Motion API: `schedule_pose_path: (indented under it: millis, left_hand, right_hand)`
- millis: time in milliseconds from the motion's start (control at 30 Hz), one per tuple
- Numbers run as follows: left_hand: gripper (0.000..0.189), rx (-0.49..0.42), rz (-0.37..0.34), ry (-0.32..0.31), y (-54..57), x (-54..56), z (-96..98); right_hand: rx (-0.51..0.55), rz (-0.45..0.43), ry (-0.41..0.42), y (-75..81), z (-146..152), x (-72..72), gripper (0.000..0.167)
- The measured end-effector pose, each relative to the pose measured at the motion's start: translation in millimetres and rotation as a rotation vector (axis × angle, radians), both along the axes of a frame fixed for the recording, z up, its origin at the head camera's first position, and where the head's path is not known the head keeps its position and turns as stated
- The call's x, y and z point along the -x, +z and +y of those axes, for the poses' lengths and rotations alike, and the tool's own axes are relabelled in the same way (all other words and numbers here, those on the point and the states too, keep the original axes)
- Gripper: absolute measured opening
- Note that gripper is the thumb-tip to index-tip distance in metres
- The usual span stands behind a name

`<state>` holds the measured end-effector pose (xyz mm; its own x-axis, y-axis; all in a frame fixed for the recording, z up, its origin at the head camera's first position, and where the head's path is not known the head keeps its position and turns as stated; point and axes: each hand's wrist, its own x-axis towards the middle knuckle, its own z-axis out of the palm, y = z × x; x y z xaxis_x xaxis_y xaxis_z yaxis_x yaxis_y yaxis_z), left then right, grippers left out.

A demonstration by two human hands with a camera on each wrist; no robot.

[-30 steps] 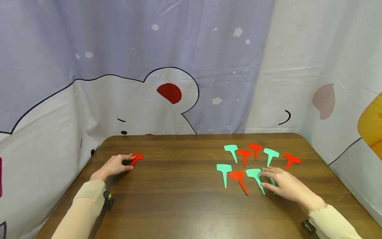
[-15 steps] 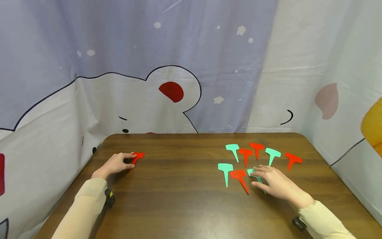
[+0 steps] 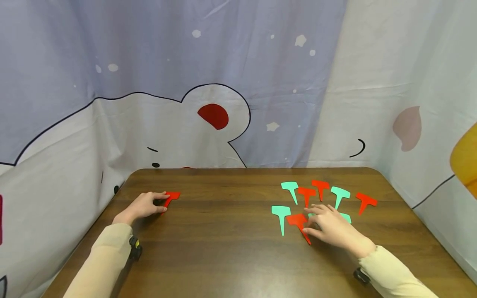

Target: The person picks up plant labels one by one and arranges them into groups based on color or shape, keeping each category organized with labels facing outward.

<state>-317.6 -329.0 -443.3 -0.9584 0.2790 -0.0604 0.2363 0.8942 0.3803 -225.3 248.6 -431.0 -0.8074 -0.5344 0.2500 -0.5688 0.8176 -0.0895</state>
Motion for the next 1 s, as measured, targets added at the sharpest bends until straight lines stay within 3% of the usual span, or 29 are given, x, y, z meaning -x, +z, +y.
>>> schedule_pose_path:
  millis: [333,533,733,1000]
  left_hand:
    - [0.056,-0.002,0.009,0.002,0.2,0.7,0.9]
    - [0.056,-0.014,0.024,-0.007,-4.0,-0.2,-0.5]
    - [0.056,-0.008,0.039,-0.015,-8.4,0.2,-2.1]
    - [0.055,-0.011,0.037,-0.013,-5.2,-0.1,-2.2]
  right_hand:
    - [-0.057,0.05,-0.126,1.2,-16.3,2.8,0.035]
    - [-0.087,0.092,-0.132,-1.7,-23.4,4.7,0.047]
    - [-0.091,0.099,-0.147,-3.9,-26.0,6.7,0.048]
    - [-0.023,0.071,-0.178,0.9,-29.9,7.4,0.044]
